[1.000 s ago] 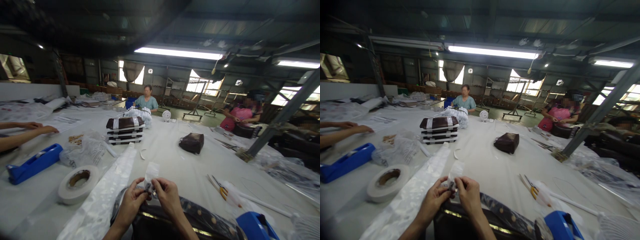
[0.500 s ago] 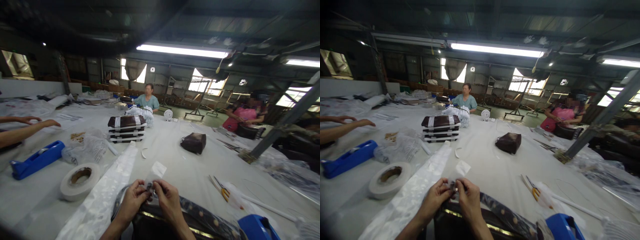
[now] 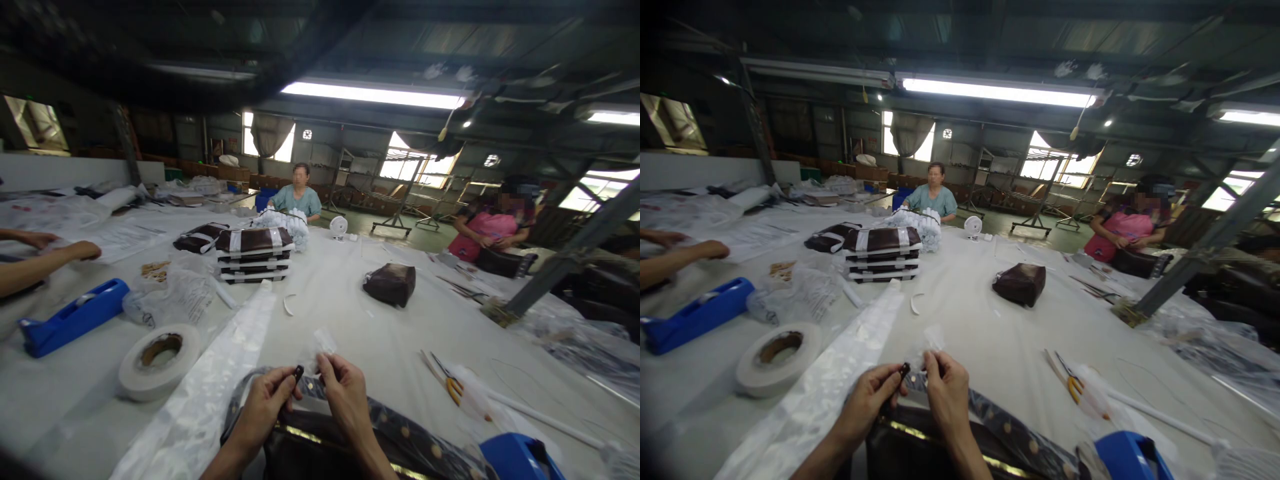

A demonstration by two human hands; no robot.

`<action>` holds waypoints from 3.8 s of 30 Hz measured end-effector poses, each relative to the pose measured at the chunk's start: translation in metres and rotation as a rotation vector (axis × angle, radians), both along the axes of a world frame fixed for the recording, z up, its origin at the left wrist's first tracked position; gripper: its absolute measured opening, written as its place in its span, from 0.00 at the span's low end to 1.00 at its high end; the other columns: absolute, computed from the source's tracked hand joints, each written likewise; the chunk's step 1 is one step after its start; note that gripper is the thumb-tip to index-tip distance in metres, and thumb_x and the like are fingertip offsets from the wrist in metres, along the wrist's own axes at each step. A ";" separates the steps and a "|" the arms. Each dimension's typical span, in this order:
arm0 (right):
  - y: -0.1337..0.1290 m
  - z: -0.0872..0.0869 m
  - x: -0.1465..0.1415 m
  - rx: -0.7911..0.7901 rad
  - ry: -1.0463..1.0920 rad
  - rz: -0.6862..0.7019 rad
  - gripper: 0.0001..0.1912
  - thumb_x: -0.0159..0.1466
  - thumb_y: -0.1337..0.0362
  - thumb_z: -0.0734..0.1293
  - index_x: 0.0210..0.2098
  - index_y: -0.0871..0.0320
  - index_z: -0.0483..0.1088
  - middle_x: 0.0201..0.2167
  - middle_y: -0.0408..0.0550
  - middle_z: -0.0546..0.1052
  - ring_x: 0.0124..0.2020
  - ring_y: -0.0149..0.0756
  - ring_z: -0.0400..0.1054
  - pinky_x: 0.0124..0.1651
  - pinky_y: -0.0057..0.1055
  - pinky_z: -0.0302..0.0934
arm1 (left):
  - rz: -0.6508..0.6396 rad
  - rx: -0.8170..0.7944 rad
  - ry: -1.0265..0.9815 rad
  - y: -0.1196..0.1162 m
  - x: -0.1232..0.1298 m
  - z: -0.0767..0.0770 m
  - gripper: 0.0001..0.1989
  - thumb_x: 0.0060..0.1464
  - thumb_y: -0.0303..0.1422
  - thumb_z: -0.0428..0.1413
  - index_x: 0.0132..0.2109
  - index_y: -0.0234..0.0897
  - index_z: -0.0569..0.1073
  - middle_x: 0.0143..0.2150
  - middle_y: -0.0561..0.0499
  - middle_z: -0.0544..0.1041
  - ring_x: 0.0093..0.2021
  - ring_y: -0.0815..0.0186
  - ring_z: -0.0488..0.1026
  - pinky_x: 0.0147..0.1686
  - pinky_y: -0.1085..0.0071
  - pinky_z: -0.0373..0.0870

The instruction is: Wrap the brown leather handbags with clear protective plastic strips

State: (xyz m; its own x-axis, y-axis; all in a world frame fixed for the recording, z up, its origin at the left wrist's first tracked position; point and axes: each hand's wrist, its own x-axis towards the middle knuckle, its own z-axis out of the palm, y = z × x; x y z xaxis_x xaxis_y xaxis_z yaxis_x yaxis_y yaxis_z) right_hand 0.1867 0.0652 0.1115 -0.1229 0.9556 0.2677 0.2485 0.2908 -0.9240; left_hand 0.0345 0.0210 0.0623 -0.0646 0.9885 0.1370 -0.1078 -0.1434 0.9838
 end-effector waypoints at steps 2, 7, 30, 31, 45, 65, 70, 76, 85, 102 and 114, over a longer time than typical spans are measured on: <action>-0.001 0.001 0.000 0.002 0.001 0.005 0.22 0.61 0.48 0.63 0.21 0.59 0.67 0.18 0.41 0.62 0.22 0.30 0.55 0.25 0.26 0.50 | -0.013 -0.009 0.006 0.000 0.000 0.000 0.18 0.57 0.44 0.57 0.43 0.33 0.75 0.31 0.51 0.76 0.24 0.72 0.65 0.26 0.75 0.58; -0.002 0.003 0.002 -0.019 0.019 0.034 0.21 0.61 0.49 0.64 0.22 0.60 0.67 0.18 0.40 0.61 0.22 0.29 0.54 0.25 0.26 0.49 | -0.022 -0.020 -0.002 0.000 0.000 0.001 0.15 0.56 0.42 0.58 0.41 0.33 0.75 0.33 0.50 0.77 0.27 0.70 0.68 0.29 0.75 0.62; -0.005 -0.005 -0.007 -0.040 0.070 0.153 0.22 0.62 0.49 0.65 0.23 0.61 0.71 0.19 0.43 0.69 0.23 0.31 0.61 0.27 0.25 0.55 | -0.033 -0.035 -0.184 0.004 -0.002 -0.006 0.16 0.52 0.42 0.63 0.40 0.33 0.74 0.34 0.48 0.77 0.31 0.67 0.70 0.32 0.74 0.65; -0.003 -0.006 -0.008 -0.061 0.105 0.159 0.22 0.61 0.47 0.65 0.24 0.61 0.72 0.19 0.43 0.69 0.23 0.30 0.60 0.27 0.26 0.55 | -0.022 -0.039 -0.205 0.004 -0.002 -0.006 0.17 0.50 0.42 0.64 0.39 0.32 0.74 0.34 0.48 0.77 0.30 0.67 0.70 0.32 0.74 0.65; 0.006 -0.014 -0.006 -0.216 0.164 0.109 0.28 0.54 0.40 0.67 0.18 0.61 0.67 0.15 0.40 0.62 0.19 0.27 0.52 0.23 0.26 0.46 | -0.027 0.001 -0.031 0.002 -0.001 0.001 0.15 0.56 0.42 0.58 0.39 0.34 0.72 0.33 0.50 0.76 0.27 0.69 0.70 0.28 0.75 0.63; -0.024 -0.015 -0.010 0.178 -0.102 -0.172 0.21 0.63 0.50 0.63 0.23 0.59 0.72 0.22 0.46 0.74 0.25 0.35 0.65 0.32 0.29 0.58 | 0.000 -0.028 -0.003 0.000 0.002 0.001 0.17 0.52 0.43 0.60 0.41 0.33 0.77 0.32 0.47 0.79 0.30 0.62 0.74 0.30 0.71 0.67; -0.020 -0.012 -0.011 0.032 -0.029 -0.057 0.22 0.62 0.47 0.63 0.26 0.59 0.74 0.23 0.48 0.76 0.27 0.38 0.68 0.32 0.29 0.59 | 0.009 -0.059 -0.105 0.001 0.000 -0.003 0.30 0.52 0.43 0.61 0.57 0.33 0.61 0.33 0.48 0.78 0.32 0.62 0.75 0.32 0.71 0.68; -0.007 -0.011 -0.010 -0.090 0.049 0.095 0.29 0.61 0.42 0.61 0.22 0.61 0.73 0.18 0.46 0.73 0.22 0.34 0.64 0.27 0.28 0.57 | -0.043 -0.040 -0.156 0.001 -0.003 -0.001 0.35 0.51 0.44 0.62 0.60 0.34 0.58 0.34 0.49 0.77 0.30 0.65 0.74 0.33 0.71 0.68; -0.017 -0.003 -0.010 0.021 -0.189 0.179 0.19 0.63 0.51 0.63 0.26 0.59 0.75 0.24 0.47 0.76 0.28 0.37 0.68 0.32 0.28 0.58 | -0.023 -0.042 -0.146 0.005 -0.003 -0.010 0.15 0.51 0.40 0.62 0.34 0.35 0.66 0.27 0.51 0.76 0.26 0.69 0.71 0.27 0.76 0.60; -0.028 -0.012 -0.023 -0.082 -0.185 0.260 0.18 0.62 0.55 0.63 0.25 0.62 0.75 0.24 0.48 0.77 0.29 0.39 0.69 0.31 0.28 0.58 | 0.045 0.077 0.371 -0.027 -0.026 -0.011 0.10 0.59 0.39 0.53 0.34 0.39 0.74 0.37 0.48 0.75 0.42 0.58 0.71 0.45 0.65 0.66; -0.044 -0.007 -0.016 0.026 -0.287 0.351 0.07 0.58 0.66 0.66 0.35 0.57 0.76 0.37 0.48 0.77 0.41 0.41 0.70 0.45 0.33 0.60 | 0.125 0.074 0.078 -0.025 -0.022 -0.025 0.14 0.57 0.43 0.56 0.33 0.36 0.75 0.34 0.49 0.75 0.40 0.60 0.72 0.44 0.68 0.67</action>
